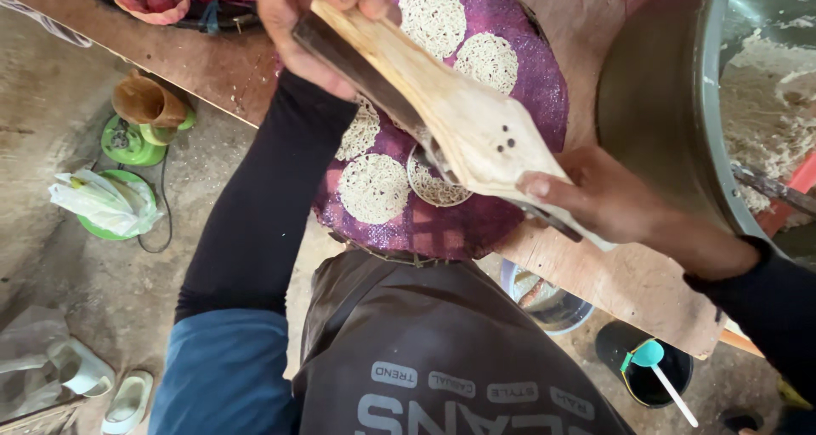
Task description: The person fills a wooden press with dough using a spatula, pipes the dough into circular patterns onto trays, and then applies small colored dough decorations by hand.
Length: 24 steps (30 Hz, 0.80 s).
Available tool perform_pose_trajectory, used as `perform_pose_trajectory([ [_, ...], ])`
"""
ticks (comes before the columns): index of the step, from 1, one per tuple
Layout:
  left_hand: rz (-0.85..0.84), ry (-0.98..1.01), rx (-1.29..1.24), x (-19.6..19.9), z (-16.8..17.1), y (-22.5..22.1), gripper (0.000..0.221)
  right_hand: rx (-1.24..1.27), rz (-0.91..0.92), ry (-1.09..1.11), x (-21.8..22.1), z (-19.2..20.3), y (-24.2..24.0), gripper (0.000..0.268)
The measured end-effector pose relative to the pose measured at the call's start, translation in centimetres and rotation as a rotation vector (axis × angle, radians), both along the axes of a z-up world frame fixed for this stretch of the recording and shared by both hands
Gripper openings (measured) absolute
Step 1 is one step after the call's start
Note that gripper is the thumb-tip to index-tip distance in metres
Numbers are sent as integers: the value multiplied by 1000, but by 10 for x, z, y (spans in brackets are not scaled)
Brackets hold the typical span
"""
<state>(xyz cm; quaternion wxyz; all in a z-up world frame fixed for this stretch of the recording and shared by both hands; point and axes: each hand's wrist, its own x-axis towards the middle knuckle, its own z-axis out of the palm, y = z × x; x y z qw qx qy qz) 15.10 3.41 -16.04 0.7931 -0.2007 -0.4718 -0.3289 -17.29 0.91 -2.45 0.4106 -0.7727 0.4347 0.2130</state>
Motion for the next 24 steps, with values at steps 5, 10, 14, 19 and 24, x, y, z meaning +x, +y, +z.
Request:
perform_pose_trajectory([
  [5,-46,16,11,-11,2,14,71,87,-99,52,7,13,5,68],
  [10,-60,49,37,-24,6,12,64,-108,-21,66,-11,14,2,67],
  [14,-29,89,107,-28,9,16,60,-24,-65,-16,-24,5,-5,64],
  [19,-285,67,194,-34,15,13,41,-165,-49,-4,-35,-9,-7,58],
  [24,-178,-88,209,-14,49,12,58,-14,-184,-351,-57,-23,-6,60],
])
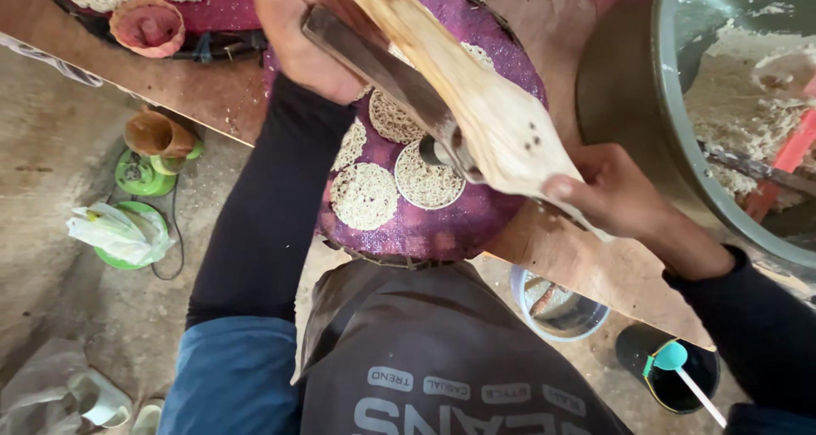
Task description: The person fills a wooden press with dough using a spatula, pipes the dough into circular patterns onto trays, and then applies small colored dough decorations by hand.
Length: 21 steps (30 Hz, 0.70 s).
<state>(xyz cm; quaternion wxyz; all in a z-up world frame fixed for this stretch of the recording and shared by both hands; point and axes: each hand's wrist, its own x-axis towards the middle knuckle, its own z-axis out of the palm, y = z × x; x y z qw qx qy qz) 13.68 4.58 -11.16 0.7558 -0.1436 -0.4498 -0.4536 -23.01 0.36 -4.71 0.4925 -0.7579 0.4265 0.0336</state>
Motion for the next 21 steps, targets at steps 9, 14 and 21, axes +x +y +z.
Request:
perform_pose_trajectory([
  [9,882,-1394,262,-69,44,63,70,181,17,-386,-35,-19,9,79],
  [14,842,-1084,571,-79,37,64,48,240,-86,-438,33,-35,38,73],
  [21,958,-902,672,-69,15,83,52,-615,256,-162,88,-56,67,76],
])
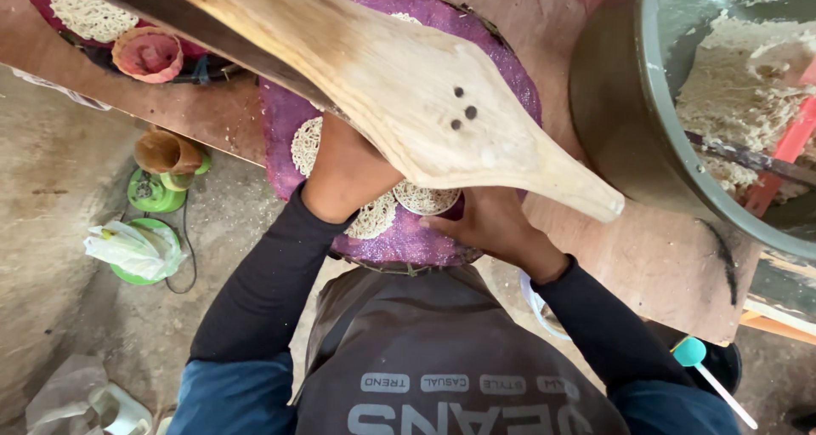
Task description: The person fills a wooden press with dough using a spatula, pipes the dough into circular patterns onto trays, and then applies small colored dough decorations by hand.
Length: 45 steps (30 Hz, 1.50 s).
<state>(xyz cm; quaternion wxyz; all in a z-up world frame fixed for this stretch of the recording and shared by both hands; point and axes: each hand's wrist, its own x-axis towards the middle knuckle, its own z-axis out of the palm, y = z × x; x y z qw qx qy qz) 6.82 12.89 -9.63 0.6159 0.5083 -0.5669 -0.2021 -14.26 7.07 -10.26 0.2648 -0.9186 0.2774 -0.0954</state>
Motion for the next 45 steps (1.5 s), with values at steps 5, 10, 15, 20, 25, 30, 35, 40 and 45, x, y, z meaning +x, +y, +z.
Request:
perform_pose_trajectory([
  [5,-18,146,71,-2,-9,1,47,88,-34,51,-1,-4,-5,78],
  [10,-24,225,60,1,-13,2,47,-28,-36,20,-2,-9,-7,89],
  [15,-46,291,81,4,-12,-2,46,155,-36,-207,-20,-7,-17,83],
  [20,-54,277,69,8,-9,-8,46,-112,-229,-144,-41,-13,-33,79],
  [25,-164,311,99,4,-9,-19,47,-156,-276,-21,-40,-20,-39,73],
  [30,-295,192,14,0,2,-29,47,635,-347,-540,-52,13,-54,80],
  [35,-153,-297,4,-13,32,-38,32,1068,43,-428,-88,38,-52,90],
  [40,369,-674,-17,-40,45,-24,56,1031,-212,-471,-104,-1,-14,77],
  [45,215,-365,-206,-53,34,9,65,867,-398,-737,-108,-31,8,80],
])
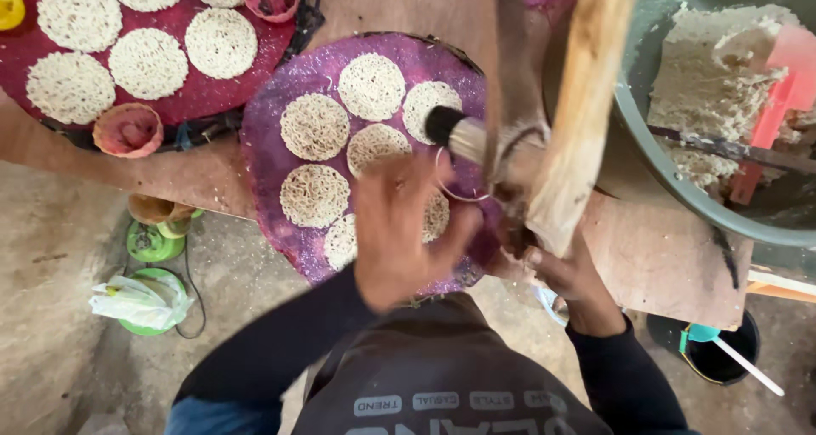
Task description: The person fills a wooden press with dough using a spatula, pipes the dough into circular patterns onto trays, and then applies small colored dough decorations by hand.
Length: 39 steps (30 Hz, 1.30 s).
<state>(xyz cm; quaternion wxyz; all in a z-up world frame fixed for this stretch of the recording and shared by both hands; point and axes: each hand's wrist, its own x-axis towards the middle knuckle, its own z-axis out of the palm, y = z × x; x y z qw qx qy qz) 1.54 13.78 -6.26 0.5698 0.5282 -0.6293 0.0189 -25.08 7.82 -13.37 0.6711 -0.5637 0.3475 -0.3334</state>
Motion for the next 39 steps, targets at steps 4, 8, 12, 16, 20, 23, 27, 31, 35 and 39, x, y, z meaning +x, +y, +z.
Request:
perform_pose_trajectory([
  [4,-1061,577,839,-21,-50,73,57,-79,-96,-10,-5,6,-3,75],
  [8,-1088,1100,1210,-57,-126,105,52,-77,-12,-102,-4,12,-2,67],
  [12,-641,1655,1248,-99,-162,124,41,-83,44,-110,-11,16,-2,68],
  [16,-82,1786,614,-129,-177,123,36,-38,88,-138,-18,13,11,70],
  [20,137,1554,449,-144,-200,119,24,-16,114,-164,-28,18,17,78],
  [23,94,1541,492,-126,-214,133,22,-47,117,-175,-36,24,22,81],
  [27,-35,1347,702,-57,-214,173,27,-71,137,-159,-46,29,26,79],
  [31,-146,1143,970,30,-197,191,34,-96,146,-158,-49,30,27,67],
  [35,-81,1087,877,77,-182,167,46,-133,196,-111,-45,29,23,54],
  [39,364,525,464,93,-164,130,46,-154,261,-10,-41,24,17,41],
])
